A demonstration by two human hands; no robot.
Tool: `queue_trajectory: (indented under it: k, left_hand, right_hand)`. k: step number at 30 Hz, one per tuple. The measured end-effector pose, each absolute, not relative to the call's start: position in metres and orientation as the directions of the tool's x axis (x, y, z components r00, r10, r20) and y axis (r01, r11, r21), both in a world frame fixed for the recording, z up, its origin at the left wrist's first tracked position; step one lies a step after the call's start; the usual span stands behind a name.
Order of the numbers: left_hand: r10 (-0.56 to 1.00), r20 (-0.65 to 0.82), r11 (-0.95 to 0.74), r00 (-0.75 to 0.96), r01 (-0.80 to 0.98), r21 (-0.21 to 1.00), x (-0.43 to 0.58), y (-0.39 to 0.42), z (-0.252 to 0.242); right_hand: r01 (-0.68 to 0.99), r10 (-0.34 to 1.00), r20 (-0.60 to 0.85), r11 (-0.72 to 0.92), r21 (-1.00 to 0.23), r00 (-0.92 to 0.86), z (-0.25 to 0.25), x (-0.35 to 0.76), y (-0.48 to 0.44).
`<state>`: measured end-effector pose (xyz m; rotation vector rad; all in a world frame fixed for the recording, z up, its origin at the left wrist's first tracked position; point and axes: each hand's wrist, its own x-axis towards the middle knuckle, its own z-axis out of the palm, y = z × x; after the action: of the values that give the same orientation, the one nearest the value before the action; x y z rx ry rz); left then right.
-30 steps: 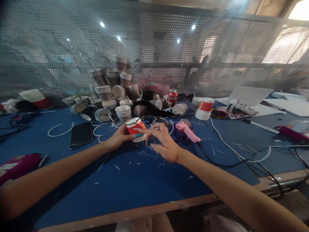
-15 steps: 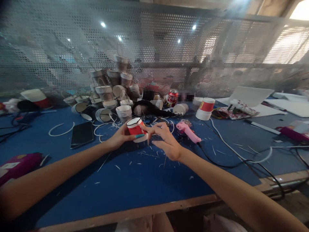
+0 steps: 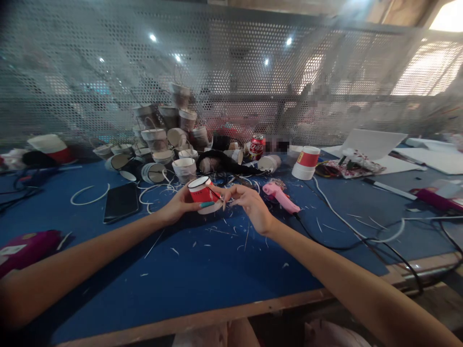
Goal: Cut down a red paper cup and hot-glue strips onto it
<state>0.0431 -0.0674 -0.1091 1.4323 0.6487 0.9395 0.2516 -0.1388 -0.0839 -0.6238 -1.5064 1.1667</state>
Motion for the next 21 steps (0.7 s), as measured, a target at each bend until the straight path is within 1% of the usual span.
queue_trajectory:
  k: [3,8,10,14,17,19,21]
  left_hand:
    - [0.833,0.158,-0.086,0.53,-0.157,0.984,0.0429,-0.0676,-0.1078]
    - [0.828,0.147,-0.066,0.541,-0.166,0.984,0.0425,-0.0692,-0.1066]
    - [0.83,0.143,-0.061,0.539,-0.167,0.984,0.0424,-0.0694,-0.1064]
    - [0.831,0.128,-0.044,0.541,-0.165,0.985,0.0426,-0.0694,-0.1057]
    - [0.829,0.112,-0.027,0.547,-0.162,0.986,0.0425,-0.0689,-0.1062]
    - [0.826,0.105,-0.022,0.554,-0.155,0.988,0.0421,-0.068,-0.1074]
    - [0.825,0.102,-0.023,0.556,-0.147,0.989,0.0416,-0.067,-0.1088]
  right_hand:
    - [-0.206,0.856,0.432,0.385,-0.899,-0.283,-0.0843,0.2527,-0.138]
    - [-0.133,0.835,0.473,0.454,-0.881,-0.281,-0.0895,0.2566,-0.1394]
    - [-0.097,0.83,0.507,0.499,-0.861,-0.235,-0.0908,0.2571,-0.1408]
    - [-0.011,0.82,0.567,0.568,-0.823,-0.084,-0.092,0.2574,-0.1424]
    - [-0.001,0.779,0.626,0.626,-0.78,0.024,-0.0918,0.2577,-0.1425]
    - [0.004,0.757,0.654,0.654,-0.757,0.005,-0.0908,0.2576,-0.1434]
    - [0.012,0.752,0.65,0.655,-0.756,-0.108,-0.0895,0.257,-0.1455]
